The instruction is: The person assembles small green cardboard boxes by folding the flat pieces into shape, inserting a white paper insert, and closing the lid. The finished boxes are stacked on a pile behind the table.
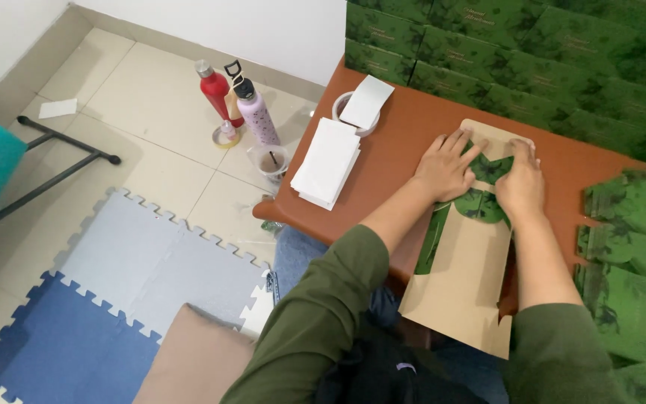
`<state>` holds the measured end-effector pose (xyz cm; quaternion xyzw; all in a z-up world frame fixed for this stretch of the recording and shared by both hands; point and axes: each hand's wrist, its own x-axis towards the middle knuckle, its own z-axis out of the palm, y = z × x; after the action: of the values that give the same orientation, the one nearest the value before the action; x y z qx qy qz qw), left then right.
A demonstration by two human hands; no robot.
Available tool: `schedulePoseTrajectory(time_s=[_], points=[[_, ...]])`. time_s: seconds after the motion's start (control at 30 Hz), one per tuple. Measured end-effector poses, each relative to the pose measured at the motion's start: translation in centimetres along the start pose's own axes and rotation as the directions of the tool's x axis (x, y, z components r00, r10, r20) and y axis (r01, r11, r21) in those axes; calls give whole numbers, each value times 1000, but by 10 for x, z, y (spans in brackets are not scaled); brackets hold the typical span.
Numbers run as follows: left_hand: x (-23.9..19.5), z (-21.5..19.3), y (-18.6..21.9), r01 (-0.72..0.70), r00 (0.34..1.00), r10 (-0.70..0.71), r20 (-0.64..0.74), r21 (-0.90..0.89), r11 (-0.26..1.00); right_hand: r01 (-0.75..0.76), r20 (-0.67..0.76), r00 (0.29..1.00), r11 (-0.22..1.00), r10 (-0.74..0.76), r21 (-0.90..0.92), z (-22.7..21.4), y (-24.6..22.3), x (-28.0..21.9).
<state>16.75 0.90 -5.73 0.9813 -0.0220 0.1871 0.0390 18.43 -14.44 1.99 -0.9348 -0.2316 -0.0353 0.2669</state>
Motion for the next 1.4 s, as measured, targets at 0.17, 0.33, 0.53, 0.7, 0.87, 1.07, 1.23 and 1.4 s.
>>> schedulePoseTrajectory(time_s=[0.17,0.33,0.53,0.7,0.87,1.07,1.23,1.4], points=[[8,-48,-6,9,916,-16,400,18,1000,-190,174,972,961,156,199,-59,-6,2],[-17,-38,-18,168,946,-222,236,227,959,-191,191,971,949,145,250,-155,-85,-78],[-73,-63,-25,299,869,-446,214,491,818,-76,138,987,994,86,-77,-183,-56,-194],[-130,-95,-16,309,849,-512,129,664,681,-491,393,765,857,510,-156,-152,-24,-231],[-170,-111,-10,318,845,-520,124,666,675,-305,123,951,921,283,242,-104,9,-256],[-176,-175,20,235,972,-218,-89,313,920,-135,-117,979,963,165,233,-96,17,-245],[-161,-187,59,-177,981,152,-117,-253,951,-29,-230,971,987,65,156,-95,22,-238],[-158,-143,66,-259,956,206,-210,-270,927,218,-272,942,975,-198,44,-97,8,-223]])
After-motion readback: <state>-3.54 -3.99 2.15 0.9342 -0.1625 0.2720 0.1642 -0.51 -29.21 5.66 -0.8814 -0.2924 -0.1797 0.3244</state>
